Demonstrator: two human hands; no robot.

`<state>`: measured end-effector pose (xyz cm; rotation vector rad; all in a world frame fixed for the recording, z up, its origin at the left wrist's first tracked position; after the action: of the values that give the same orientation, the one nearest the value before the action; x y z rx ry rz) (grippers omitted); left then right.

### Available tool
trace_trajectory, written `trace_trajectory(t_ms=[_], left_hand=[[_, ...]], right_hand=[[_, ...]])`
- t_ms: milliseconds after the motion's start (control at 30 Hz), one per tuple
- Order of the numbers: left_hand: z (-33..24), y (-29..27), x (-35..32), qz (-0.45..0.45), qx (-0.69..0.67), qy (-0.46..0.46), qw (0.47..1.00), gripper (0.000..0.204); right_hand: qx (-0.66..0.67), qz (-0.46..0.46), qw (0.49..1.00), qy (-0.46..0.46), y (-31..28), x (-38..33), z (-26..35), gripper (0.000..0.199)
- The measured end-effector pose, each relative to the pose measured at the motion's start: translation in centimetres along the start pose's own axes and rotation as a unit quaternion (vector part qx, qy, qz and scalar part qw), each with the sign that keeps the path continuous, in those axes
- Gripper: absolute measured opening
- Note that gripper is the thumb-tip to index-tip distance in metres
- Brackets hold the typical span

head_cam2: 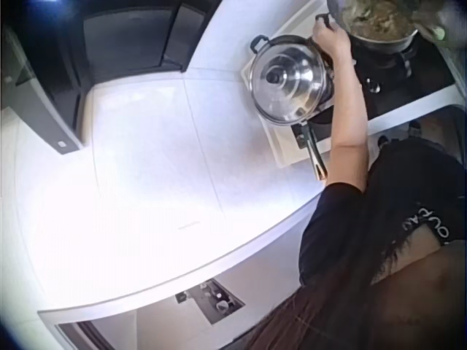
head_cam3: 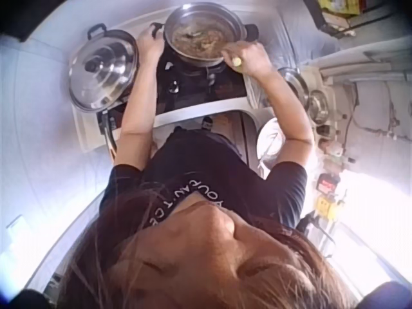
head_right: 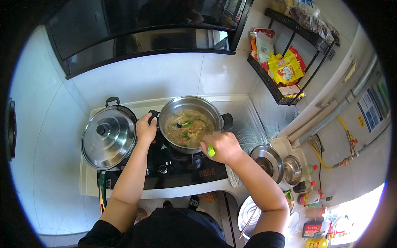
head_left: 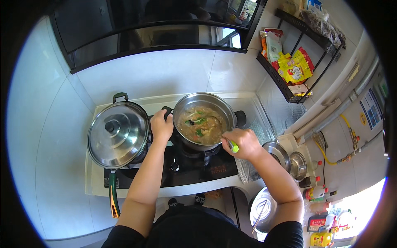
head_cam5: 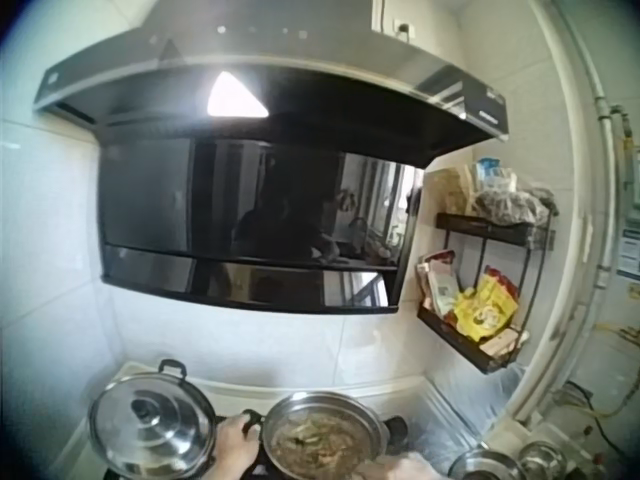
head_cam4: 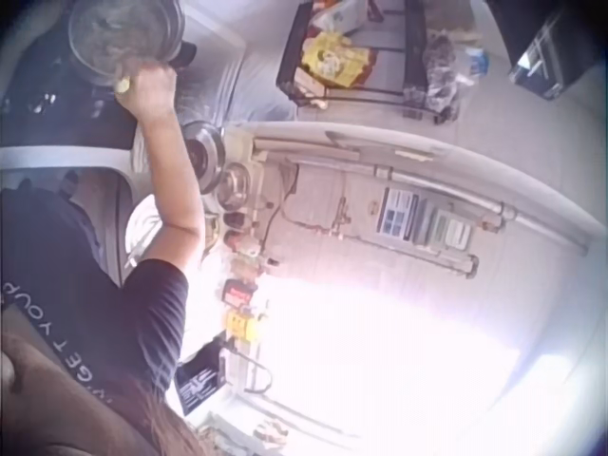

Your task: The person adds greens and seasonings from bowls and a packet into a pot of soup on a stove, stirs the mixture with a ladle and chopsticks, and wipes the ladle with a cloth.

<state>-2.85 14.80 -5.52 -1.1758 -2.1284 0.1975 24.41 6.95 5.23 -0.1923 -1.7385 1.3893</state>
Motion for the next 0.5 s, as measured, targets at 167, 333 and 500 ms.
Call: trace_trajectory(t_ms=[167, 333, 500], left_hand=[[-0.7, 0.3, 0.0, 0.007, 0.009, -0.003, 1.0, 0.028], [-0.3, 0.4, 0.0, 0.007, 0.023, -0.011, 1.0, 0.028], [-0.4, 0.3, 0.0, 0.014, 0.017, -0.014, 1.0, 0.028]], right_hand=[[0.146, -0.072, 0.945, 0.284, -0.1, 1.4, -2.2, 0.024], [0.267, -0.063, 0.842, 0.464, -0.6, 1.1, -4.7, 0.025], [0.205, -0.126, 0.969, 0.055, -3.3, 2.0, -1.5, 0.016]])
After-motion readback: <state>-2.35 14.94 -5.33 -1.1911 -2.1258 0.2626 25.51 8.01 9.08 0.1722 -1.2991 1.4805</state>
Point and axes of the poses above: each hand's wrist, its own x-axis towards the middle knuckle, its own y-axis out of the palm, z = x × y, the point moved 4 cm from there along x, towards the middle knuckle, and after that the axes turned 4 degrees about -x, right-handed, at the moved point
